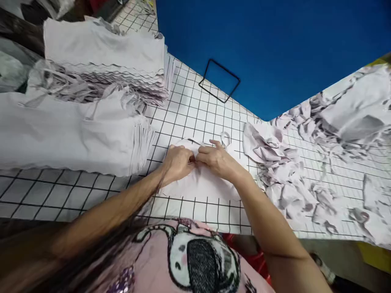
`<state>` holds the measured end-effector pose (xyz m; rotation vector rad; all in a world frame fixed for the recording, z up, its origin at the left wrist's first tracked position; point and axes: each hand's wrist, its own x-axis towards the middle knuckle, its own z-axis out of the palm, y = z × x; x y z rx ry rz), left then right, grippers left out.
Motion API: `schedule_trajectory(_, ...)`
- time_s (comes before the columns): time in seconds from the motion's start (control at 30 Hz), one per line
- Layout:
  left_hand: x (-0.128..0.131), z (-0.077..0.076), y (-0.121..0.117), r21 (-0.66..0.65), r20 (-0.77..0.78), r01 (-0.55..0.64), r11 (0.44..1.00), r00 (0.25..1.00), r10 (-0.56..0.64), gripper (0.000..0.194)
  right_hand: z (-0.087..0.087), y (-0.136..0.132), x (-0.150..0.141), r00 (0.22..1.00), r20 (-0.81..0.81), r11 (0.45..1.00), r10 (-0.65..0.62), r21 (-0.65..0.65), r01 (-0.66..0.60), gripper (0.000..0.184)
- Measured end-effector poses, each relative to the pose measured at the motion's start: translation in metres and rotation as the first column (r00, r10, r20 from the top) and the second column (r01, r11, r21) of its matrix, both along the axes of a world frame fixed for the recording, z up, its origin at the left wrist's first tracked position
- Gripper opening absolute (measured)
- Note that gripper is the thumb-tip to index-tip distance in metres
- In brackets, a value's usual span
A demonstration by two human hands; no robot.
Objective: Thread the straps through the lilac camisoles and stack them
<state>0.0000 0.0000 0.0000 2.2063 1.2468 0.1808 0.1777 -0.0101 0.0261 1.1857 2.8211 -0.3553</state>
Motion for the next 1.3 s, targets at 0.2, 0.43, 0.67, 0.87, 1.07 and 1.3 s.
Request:
schedule_trajectory(0.2,-0.003,-0.001,-0.003,0.005,0.058,-0.028,1.0,0.998,0.028,0.019,0.019,0.018,0.001,0.971,0.16,0.979,0.178,0.075,-0.191,0.024)
schedule_trajectory(0.43,-0.007,-0.013,-0.003,0.007,0.137,-0.065,0.998,0.989,0.063,0.02,0.027,0.092,-0.005,0.984,-0.178,0.971,0.005,0.236,0.038,0.007)
schedule_trajectory(0.67,-0.007,-0.006,-0.02,0.238,0.003,-0.111,0.965,0.994,0.113,0.02,-0.034,0.135,-0.023,0.819,-0.486,0.952,-0.305,-0.136,0.274,0.038)
schedule_trajectory(0.87,-0.01,-0.026,-0.031,0.501,-0.102,0.152,0.852,0.988,-0.117,0.057,-0.05,0.132,-0.031,0.853,-0.385,0.934,-0.353,-0.096,0.344,0.028)
schedule_trajectory(1.07,-0.015,-0.051,-0.018,0.509,-0.138,0.209,0.835,0.977,-0.16,0.062,-0.01,0.054,0.041,0.814,-0.232,0.831,-0.532,0.039,0.554,0.016)
schedule_trajectory(1.3,-0.007,-0.04,-0.018,0.581,-0.029,0.09,0.809,0.996,-0.09,0.056,-0.022,-0.12,0.171,0.277,-0.223,0.214,-0.935,0.269,0.939,0.027)
